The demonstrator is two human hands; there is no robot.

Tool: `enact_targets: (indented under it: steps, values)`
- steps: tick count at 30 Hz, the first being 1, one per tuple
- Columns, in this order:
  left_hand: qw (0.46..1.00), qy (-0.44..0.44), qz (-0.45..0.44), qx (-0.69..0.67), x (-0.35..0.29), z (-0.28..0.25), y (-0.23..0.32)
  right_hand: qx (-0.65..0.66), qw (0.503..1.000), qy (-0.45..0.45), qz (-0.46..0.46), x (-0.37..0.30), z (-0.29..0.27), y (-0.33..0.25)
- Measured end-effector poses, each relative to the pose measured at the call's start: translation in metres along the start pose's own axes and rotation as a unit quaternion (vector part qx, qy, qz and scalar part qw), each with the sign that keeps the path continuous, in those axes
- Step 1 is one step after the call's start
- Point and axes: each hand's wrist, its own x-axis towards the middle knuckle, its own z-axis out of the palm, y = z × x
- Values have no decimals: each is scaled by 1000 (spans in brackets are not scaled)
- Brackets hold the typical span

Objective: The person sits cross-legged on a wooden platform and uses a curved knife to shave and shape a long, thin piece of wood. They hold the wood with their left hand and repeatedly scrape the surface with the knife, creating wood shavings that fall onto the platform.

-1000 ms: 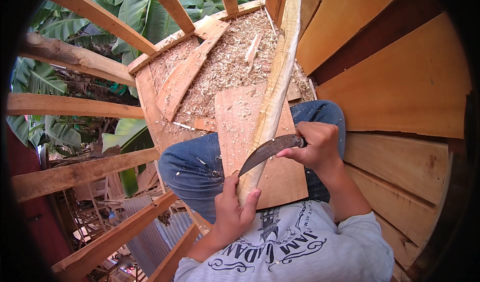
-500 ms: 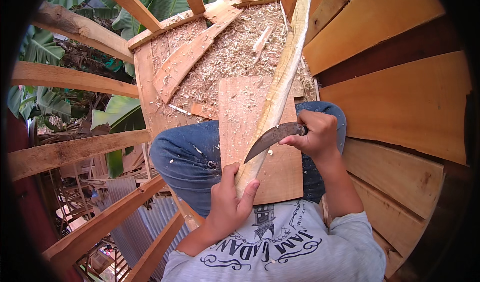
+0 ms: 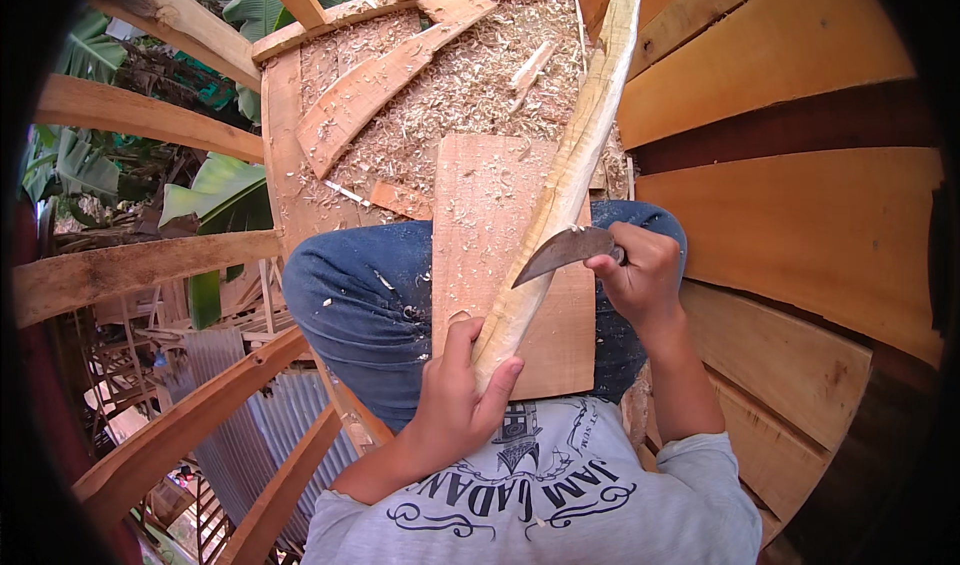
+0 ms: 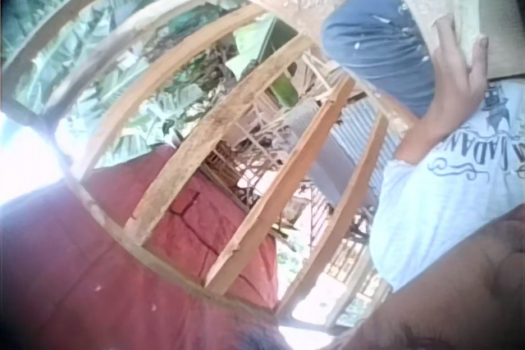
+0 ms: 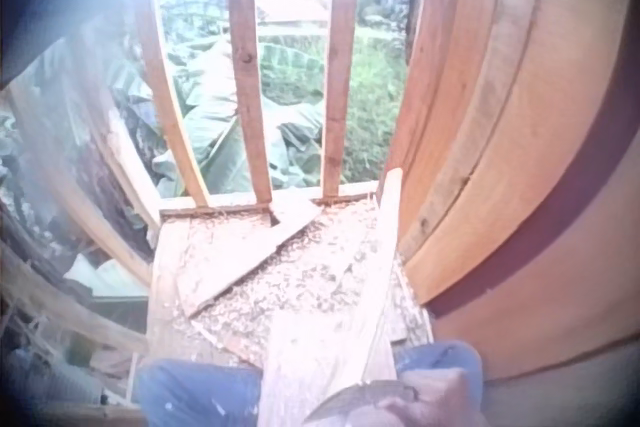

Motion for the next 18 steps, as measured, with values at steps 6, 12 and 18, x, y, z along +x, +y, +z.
enact_targets:
  steps: [6,12,18]
  values:
    - [1000,-3,19,-2,-10,0,-3,128,990,-7,51,-11,9,-18]
    - [999,-23,48,1,-3,7,-2,98,990,-93,-51,-16,-5,-24]
    - [997,-49,-50,-46,-7,1,3,284,897,76,329,6,5,52]
